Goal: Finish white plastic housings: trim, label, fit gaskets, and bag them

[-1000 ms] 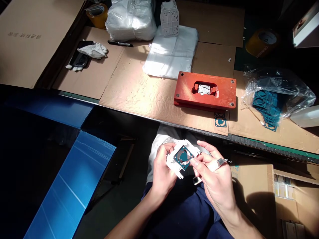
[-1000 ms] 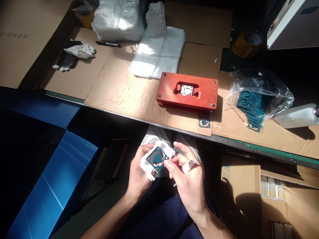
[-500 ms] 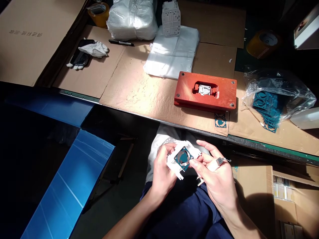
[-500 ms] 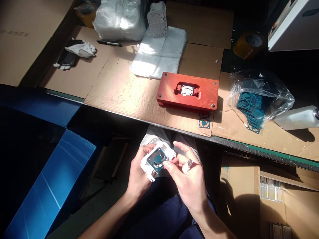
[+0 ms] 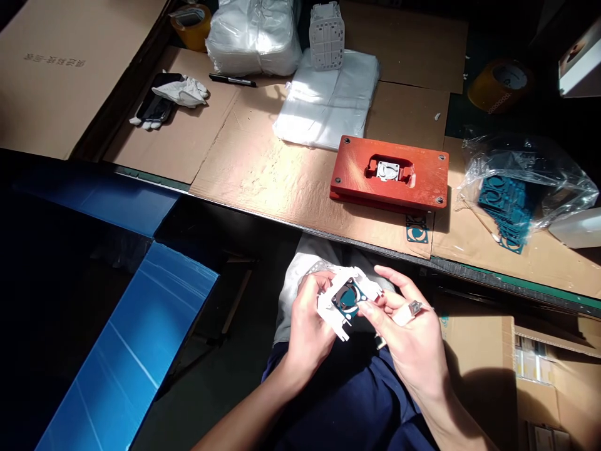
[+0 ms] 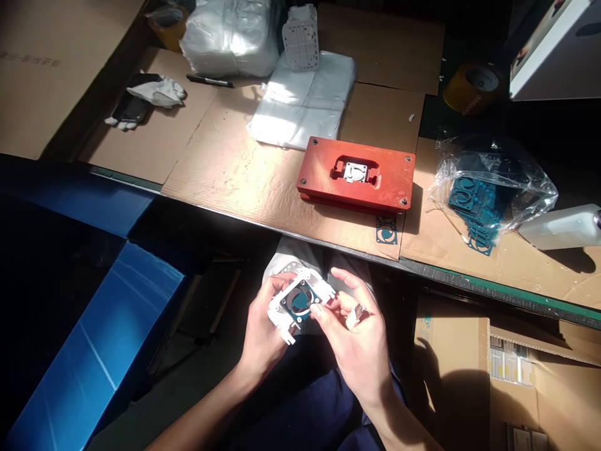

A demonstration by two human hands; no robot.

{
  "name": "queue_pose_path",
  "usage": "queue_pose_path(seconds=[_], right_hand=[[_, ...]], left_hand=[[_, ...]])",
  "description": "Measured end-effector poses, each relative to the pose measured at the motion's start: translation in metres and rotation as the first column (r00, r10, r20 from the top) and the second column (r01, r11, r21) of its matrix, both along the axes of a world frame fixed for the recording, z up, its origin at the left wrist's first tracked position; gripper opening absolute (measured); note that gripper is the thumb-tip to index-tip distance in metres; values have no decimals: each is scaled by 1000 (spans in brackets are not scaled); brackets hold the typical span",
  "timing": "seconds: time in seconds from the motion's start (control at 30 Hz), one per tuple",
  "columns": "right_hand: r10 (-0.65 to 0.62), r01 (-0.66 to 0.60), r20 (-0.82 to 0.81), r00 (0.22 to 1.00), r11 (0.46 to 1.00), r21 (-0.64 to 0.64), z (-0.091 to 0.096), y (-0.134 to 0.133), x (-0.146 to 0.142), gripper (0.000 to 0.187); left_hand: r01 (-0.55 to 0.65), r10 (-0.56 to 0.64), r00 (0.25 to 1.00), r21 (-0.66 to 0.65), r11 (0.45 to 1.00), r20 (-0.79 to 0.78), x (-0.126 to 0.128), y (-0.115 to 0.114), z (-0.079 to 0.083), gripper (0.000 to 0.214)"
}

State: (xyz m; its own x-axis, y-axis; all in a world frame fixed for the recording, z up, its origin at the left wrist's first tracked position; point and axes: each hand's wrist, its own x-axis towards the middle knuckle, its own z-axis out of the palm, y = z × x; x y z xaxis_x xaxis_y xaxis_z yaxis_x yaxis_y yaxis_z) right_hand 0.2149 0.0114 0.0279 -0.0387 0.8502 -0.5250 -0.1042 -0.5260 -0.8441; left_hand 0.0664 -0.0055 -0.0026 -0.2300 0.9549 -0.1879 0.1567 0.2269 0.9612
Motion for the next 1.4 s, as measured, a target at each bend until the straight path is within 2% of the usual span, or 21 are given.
queue_pose_path(seconds=[0.13,0.43,0.53,0.63,0.7,0.8,0.87,0.97,1.07,1.13,1.2,1.3,1.4], right_hand=[[22,-22,-16,1000,1000,-19,-4,-1,2,62],[62,-70,175,983,997,36,-12,0,-6,66],[8,-20,100,995,992,123,-17,3,5,59],[-150,125,93,984,965,230,-24,11,30,47],[-154,125,98,983,960,250,-28,20,45,47],[-52,56,-28,998,977,204,-26,34,53,58],[-67,90,-135,989,982,168,-17,47,49,58],[-177,216,-176,968,948,234,6,82,50,49],[-298,297,-73,952,842,450,36,132,70,53],[-345,244,62,937,770,590,55,164,89,65],[-340,77,273,900,740,668,70,189,105,69],[-285,-192,557,780,738,646,88,208,113,64],[-214,-377,737,641,749,545,105,218,107,68]], left_hand=[[4,-4,1000,8,1000,-5,-1,-1,0,26],[0,4,993,30,1000,-114,0,-2,-2,17],[-52,52,999,-23,998,15,-5,3,2,21],[-89,101,977,-72,993,190,-12,10,10,30],[-125,166,903,-128,984,395,-13,15,15,40],[-148,265,644,-223,964,718,0,32,20,39],[-148,227,542,-173,974,809,16,52,21,32],[-114,84,497,-32,993,864,38,83,21,41],[-66,71,515,-43,997,854,41,99,17,50],[-45,103,576,-94,995,811,31,94,12,53],[-30,119,643,-130,991,756,14,82,6,55],[-50,170,705,-191,980,688,-13,60,-6,51],[-102,247,730,-256,961,637,-31,45,-17,53]])
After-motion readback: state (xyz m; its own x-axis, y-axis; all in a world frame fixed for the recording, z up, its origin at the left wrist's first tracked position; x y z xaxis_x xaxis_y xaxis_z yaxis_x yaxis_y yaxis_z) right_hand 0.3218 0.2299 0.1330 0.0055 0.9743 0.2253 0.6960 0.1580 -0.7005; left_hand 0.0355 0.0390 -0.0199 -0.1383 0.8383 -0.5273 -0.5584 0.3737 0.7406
